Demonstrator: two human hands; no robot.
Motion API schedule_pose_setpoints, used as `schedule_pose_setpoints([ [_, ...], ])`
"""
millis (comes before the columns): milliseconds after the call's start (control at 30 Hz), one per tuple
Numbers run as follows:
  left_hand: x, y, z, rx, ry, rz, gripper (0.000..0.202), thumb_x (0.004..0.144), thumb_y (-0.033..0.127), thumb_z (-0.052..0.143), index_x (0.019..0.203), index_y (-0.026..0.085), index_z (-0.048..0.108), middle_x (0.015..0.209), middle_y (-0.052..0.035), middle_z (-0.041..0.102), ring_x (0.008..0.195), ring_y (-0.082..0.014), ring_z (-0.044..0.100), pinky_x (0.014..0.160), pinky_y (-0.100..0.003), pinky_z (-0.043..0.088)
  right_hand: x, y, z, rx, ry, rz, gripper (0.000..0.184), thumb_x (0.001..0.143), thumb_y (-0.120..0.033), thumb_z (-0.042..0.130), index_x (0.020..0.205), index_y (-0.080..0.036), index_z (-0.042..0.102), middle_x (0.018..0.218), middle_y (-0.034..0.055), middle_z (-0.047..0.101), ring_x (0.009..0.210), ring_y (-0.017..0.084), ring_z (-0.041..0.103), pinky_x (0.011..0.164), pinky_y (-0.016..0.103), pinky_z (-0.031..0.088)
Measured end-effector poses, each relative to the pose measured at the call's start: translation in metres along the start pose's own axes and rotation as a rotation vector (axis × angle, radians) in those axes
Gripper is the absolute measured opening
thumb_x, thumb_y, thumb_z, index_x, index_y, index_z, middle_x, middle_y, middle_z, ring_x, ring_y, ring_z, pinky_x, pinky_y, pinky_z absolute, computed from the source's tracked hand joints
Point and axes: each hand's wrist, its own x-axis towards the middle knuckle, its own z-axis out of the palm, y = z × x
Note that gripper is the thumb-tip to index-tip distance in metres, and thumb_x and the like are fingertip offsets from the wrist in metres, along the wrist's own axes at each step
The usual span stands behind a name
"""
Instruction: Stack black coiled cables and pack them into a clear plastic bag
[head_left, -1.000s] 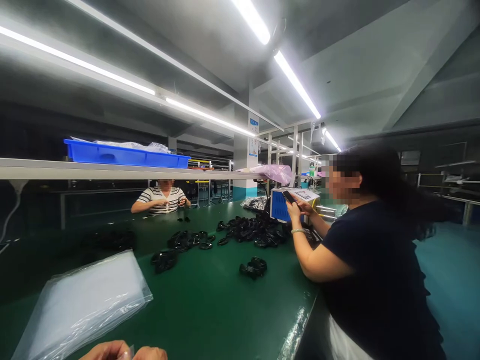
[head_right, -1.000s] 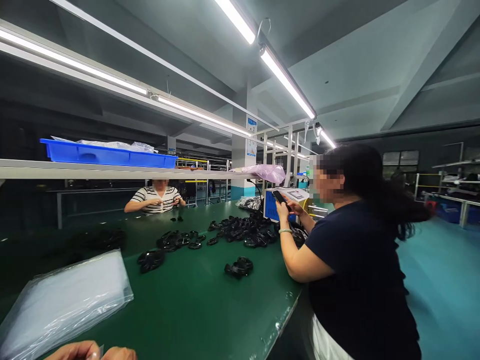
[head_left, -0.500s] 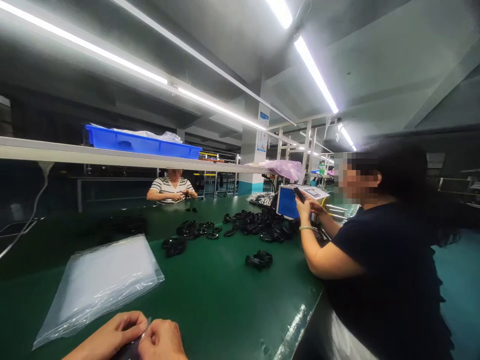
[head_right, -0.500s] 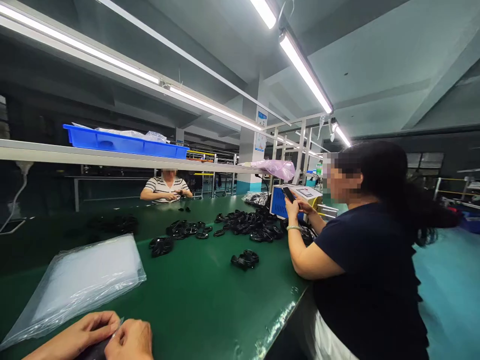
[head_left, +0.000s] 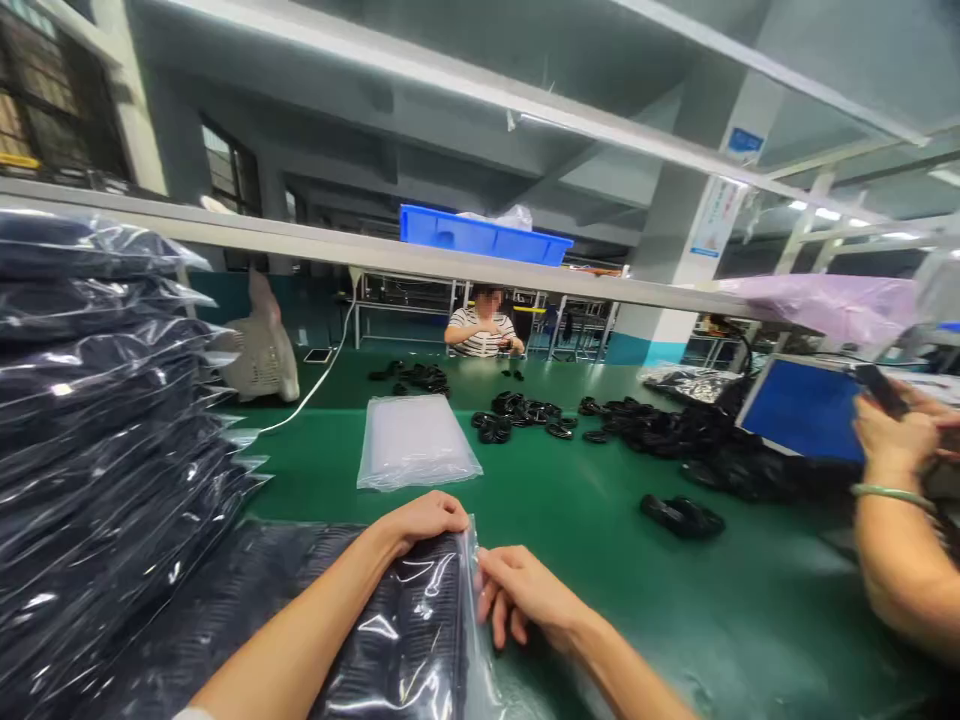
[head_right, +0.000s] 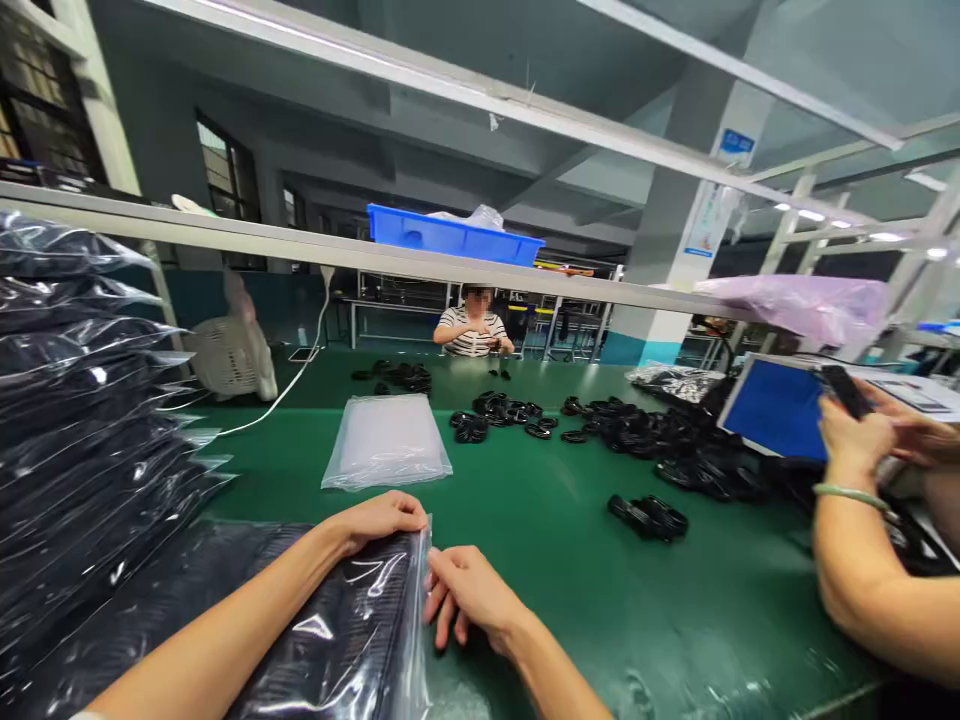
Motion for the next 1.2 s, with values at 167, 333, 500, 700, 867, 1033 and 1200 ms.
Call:
schedule_pose_setpoints([
  [167, 0.000, -0.004, 0.000, 0.031, 0.014, -0.015, 0.016, 0.077, 0.026, 0.062, 0.068, 0.013, 0.058, 0.057, 0.0065, 0.052, 0.047, -0.0063, 0.044, 0.049, -0.021, 0.036, -0.009, -0.003, 0.007, -0.056, -0.127, 0.055, 0.044, 0.081, -0.055, 0.045, 0.062, -0.015, 0.049, 0.052, 0.0021, 0.060, 0.033, 0.005, 0.052, 0.030, 0.015, 0.015],
  [333, 0.002, -0.006, 0.000, 0.069, 0.023, -0.025, 0.021, 0.082, 0.030, 0.058, 0.070, 0.013, 0.057, 0.061, 0.0054, 0.054, 0.050, -0.0068, 0.049, 0.052, -0.022, 0.041, -0.006, -0.003, 0.013, -0.029, -0.122, 0.045, 0.040, 0.081, -0.051, 0.048, 0.064, -0.016, 0.049, 0.049, -0.0011, 0.058, 0.033, 0.005, 0.052, 0.030, 0.016, 0.013],
  [500, 0.002, -0.004, -0.001, 0.071, 0.011, -0.055, 0.018, 0.080, 0.029, 0.060, 0.070, 0.013, 0.059, 0.059, 0.0059, 0.054, 0.049, -0.0070, 0.048, 0.052, -0.022, 0.040, -0.001, 0.000, 0.013, 0.015, -0.120, 0.049, 0.036, 0.083, -0.049, 0.045, 0.070, -0.015, 0.049, 0.053, 0.0002, 0.060, 0.034, 0.005, 0.054, 0.029, 0.016, 0.013],
  [700, 0.005, -0.001, -0.002, 0.068, -0.021, -0.092, 0.012, 0.075, 0.023, 0.063, 0.069, 0.013, 0.060, 0.056, 0.0065, 0.053, 0.047, -0.0067, 0.045, 0.050, -0.022, 0.037, 0.005, -0.002, 0.012, -0.009, -0.112, 0.052, 0.031, 0.086, -0.047, 0.040, 0.077, -0.017, 0.046, 0.051, -0.0006, 0.060, 0.033, 0.006, 0.054, 0.029, 0.016, 0.011],
  [867, 0.006, 0.001, -0.001, 0.081, -0.035, -0.108, 0.014, 0.078, 0.022, 0.060, 0.068, 0.013, 0.057, 0.056, 0.0072, 0.051, 0.047, -0.0065, 0.044, 0.050, -0.021, 0.036, 0.008, -0.005, 0.015, 0.013, -0.014, 0.030, 0.022, 0.080, -0.038, 0.046, 0.069, -0.019, 0.043, 0.041, -0.0060, 0.050, 0.031, 0.005, 0.050, 0.031, 0.017, 0.006],
  [1033, 0.002, 0.007, 0.001, 0.109, -0.058, -0.123, 0.021, 0.081, 0.027, 0.058, 0.066, 0.014, 0.055, 0.053, 0.0083, 0.048, 0.043, -0.0057, 0.041, 0.047, -0.020, 0.034, 0.010, -0.002, 0.022, 0.074, 0.122, -0.004, 0.018, 0.074, -0.032, 0.048, 0.063, -0.019, 0.041, 0.036, -0.0064, 0.047, 0.026, 0.004, 0.042, 0.030, 0.018, 0.005],
  [1200, 0.002, 0.008, 0.002, 0.152, -0.070, -0.141, 0.022, 0.084, 0.030, 0.056, 0.069, 0.013, 0.054, 0.055, 0.0082, 0.046, 0.042, -0.0044, 0.039, 0.043, -0.018, 0.033, 0.010, -0.002, 0.024, 0.058, 0.150, 0.006, 0.025, 0.074, -0.042, 0.046, 0.064, -0.020, 0.040, 0.034, -0.0063, 0.047, 0.024, 0.005, 0.038, 0.028, 0.018, 0.004],
])
